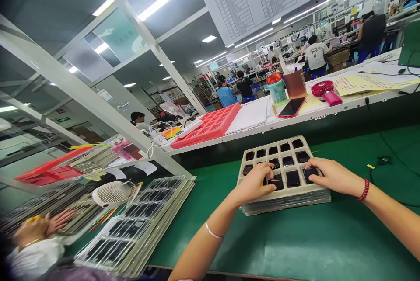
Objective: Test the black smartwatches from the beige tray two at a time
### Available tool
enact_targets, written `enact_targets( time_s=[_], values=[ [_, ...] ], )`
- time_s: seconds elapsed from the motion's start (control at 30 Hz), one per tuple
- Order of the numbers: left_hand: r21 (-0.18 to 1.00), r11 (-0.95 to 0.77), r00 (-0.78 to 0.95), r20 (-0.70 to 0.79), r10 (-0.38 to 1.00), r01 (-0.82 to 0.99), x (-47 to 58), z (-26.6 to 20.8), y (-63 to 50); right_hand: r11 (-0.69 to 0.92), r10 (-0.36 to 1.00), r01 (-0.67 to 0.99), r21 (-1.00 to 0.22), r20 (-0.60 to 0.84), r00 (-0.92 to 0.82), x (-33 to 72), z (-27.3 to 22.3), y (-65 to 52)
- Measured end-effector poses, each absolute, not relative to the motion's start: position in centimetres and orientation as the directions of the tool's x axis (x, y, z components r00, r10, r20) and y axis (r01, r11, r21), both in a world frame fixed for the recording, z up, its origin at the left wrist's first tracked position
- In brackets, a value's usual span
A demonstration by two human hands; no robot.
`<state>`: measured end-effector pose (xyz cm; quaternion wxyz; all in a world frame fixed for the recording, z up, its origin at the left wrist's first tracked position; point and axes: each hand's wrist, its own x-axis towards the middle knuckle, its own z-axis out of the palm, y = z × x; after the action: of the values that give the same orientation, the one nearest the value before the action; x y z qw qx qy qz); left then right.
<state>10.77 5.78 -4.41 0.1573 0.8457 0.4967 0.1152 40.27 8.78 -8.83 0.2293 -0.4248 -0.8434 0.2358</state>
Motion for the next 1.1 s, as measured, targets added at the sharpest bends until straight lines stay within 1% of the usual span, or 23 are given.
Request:
enact_targets(
  time_s=[0.1, 0.17, 0.2, 0.27, 0.33, 0.47, 0.53, 0.6, 0.67, 0.7, 0.73, 0.8, 0.87, 0.93, 1.0, 1.03, 1.1],
  values=[
    [0.518, -0.380, 0.403, 0.072, 0.912, 0.766, 10.4, -4.2, 6.0, 0.523, 0.829, 0.599, -0.607, 0.199, -0.522, 40.3, -8.9, 8.8],
    [0.550, -0.353, 0.369, 0.085, 0.925, 0.757, 10.1, -3.6, 6.3, 0.521, 0.829, 0.600, -0.607, 0.195, -0.524, 40.3, -8.9, 8.8],
    [0.545, -0.374, 0.392, 0.089, 0.916, 0.750, 10.0, -3.2, 6.5, 0.522, 0.828, 0.599, -0.607, 0.192, -0.526, 40.2, -8.8, 8.8],
    [0.504, -0.463, 0.494, 0.081, 0.866, 0.729, 9.9, -2.5, 6.9, 0.521, 0.827, 0.599, -0.608, 0.186, -0.531, 40.2, -8.7, 8.8],
    [0.430, -0.528, 0.562, 0.057, 0.825, 0.732, 10.3, -2.3, 7.2, 0.518, 0.827, 0.604, -0.606, 0.174, -0.535, 40.3, -8.7, 8.8],
    [0.286, -0.486, 0.487, 0.074, 0.870, 0.825, 12.4, -3.2, 7.7, 0.515, 0.826, 0.604, -0.608, 0.163, -0.540, 40.3, -8.8, 8.8],
    [0.251, -0.500, 0.498, 0.077, 0.864, 0.829, 13.8, -3.9, 7.9, 0.509, 0.828, 0.604, -0.613, 0.157, -0.538, 40.4, -8.9, 8.9],
    [0.234, -0.556, 0.559, 0.059, 0.827, 0.798, 15.0, -4.6, 8.0, 0.507, 0.830, 0.605, -0.614, 0.156, -0.536, 40.4, -9.0, 8.9],
    [0.253, -0.597, 0.604, 0.059, 0.795, 0.761, 15.8, -5.2, 8.1, 0.512, 0.829, 0.601, -0.614, 0.167, -0.534, 40.5, -9.2, 9.0],
    [0.289, -0.607, 0.616, 0.071, 0.785, 0.740, 16.0, -5.4, 8.1, 0.514, 0.827, 0.598, -0.615, 0.172, -0.535, 40.6, -9.4, 9.0],
    [0.351, -0.608, 0.621, 0.089, 0.779, 0.712, 16.1, -5.6, 8.2, 0.515, 0.826, 0.596, -0.616, 0.173, -0.536, 40.6, -9.5, 9.0],
    [0.536, -0.564, 0.596, 0.135, 0.792, 0.628, 15.9, -5.4, 8.1, 0.509, 0.831, 0.601, -0.616, 0.171, -0.529, 40.7, -9.7, 9.0],
    [0.743, -0.443, 0.501, 0.168, 0.849, 0.502, 15.3, -4.7, 8.2, 0.490, 0.848, 0.608, -0.624, 0.180, -0.499, 40.6, -9.4, 9.0],
    [0.900, -0.296, 0.375, 0.166, 0.912, 0.320, 14.4, -3.5, 8.4, 0.461, 0.870, 0.573, -0.678, 0.220, -0.441, 40.2, -8.5, 9.2],
    [0.970, -0.196, 0.291, 0.149, 0.945, 0.141, 13.5, -2.3, 8.8, 0.412, 0.889, 0.430, -0.803, 0.250, -0.384, 39.4, -7.0, 9.8],
    [0.983, -0.165, 0.268, 0.140, 0.953, 0.074, 13.1, -1.8, 9.0, 0.365, 0.898, 0.314, -0.877, 0.242, -0.368, 38.8, -6.2, 10.2],
    [0.993, -0.120, 0.240, 0.118, 0.963, -0.007, 12.5, -1.4, 9.6, 0.203, 0.908, 0.063, -0.977, 0.164, -0.386, 37.2, -4.7, 11.3]
  ],
)
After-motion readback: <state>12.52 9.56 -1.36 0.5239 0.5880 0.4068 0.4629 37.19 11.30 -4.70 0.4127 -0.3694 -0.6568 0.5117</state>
